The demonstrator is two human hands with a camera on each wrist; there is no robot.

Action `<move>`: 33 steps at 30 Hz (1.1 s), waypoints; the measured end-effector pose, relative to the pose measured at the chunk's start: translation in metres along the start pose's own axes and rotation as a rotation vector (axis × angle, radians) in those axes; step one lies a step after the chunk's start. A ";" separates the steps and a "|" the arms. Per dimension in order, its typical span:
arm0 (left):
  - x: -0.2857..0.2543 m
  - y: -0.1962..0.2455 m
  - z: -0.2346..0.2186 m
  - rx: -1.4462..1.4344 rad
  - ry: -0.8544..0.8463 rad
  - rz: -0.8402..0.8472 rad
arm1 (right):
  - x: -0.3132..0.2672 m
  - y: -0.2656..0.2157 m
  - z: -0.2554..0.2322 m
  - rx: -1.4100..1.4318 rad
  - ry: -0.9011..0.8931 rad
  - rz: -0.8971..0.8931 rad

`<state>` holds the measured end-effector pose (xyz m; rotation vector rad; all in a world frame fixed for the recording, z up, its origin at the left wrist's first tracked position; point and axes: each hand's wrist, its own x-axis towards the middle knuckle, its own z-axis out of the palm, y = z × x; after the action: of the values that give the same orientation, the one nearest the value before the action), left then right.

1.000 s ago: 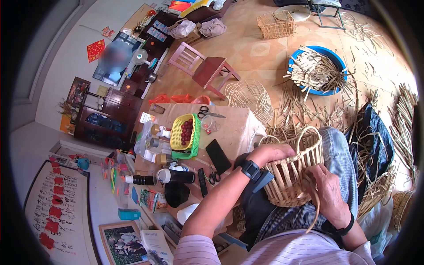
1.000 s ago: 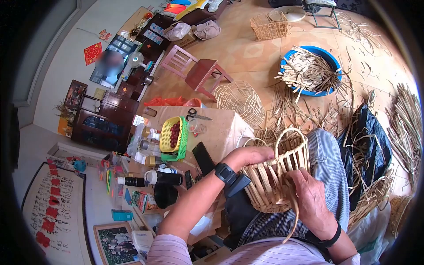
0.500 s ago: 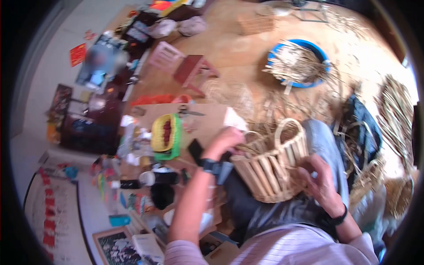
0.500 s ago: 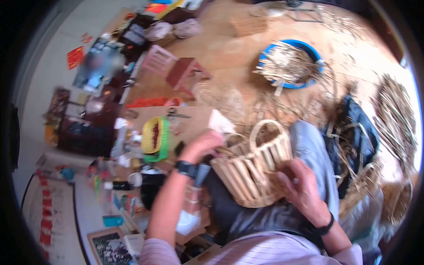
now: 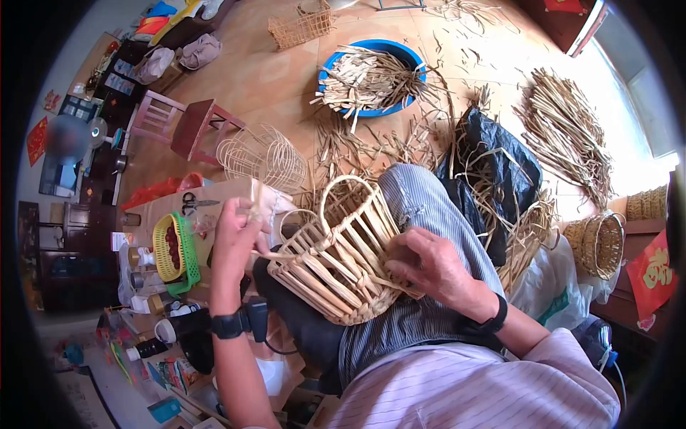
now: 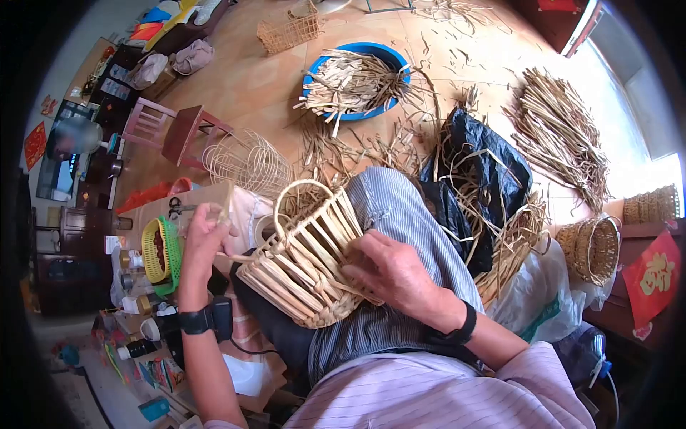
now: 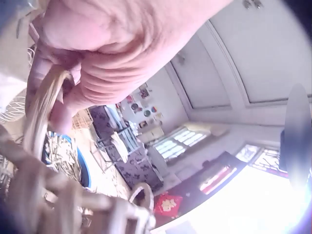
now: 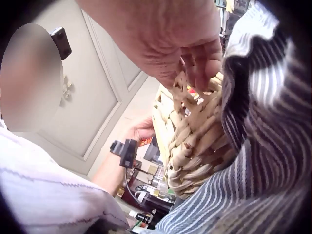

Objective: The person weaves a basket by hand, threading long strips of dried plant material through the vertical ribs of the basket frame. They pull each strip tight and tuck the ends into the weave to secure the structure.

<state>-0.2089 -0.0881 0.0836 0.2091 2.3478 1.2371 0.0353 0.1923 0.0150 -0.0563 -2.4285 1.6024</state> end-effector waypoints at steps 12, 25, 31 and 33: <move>-0.036 0.053 0.066 -0.044 -0.545 0.084 | 0.004 -0.016 0.023 -0.310 -0.049 -0.044; 0.004 0.051 0.072 0.089 -0.911 -0.120 | 0.007 -0.011 0.012 -0.039 -0.063 0.086; 0.003 0.051 0.072 -0.013 -0.944 -0.105 | 0.007 -0.006 0.018 0.005 -0.033 0.107; 0.001 0.051 0.073 -0.043 -0.943 -0.098 | 0.004 -0.003 0.022 -0.058 0.013 0.039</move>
<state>-0.1791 -0.0043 0.0900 0.5219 1.4895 0.8577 0.0265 0.1718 0.0100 -0.1239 -2.4790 1.5424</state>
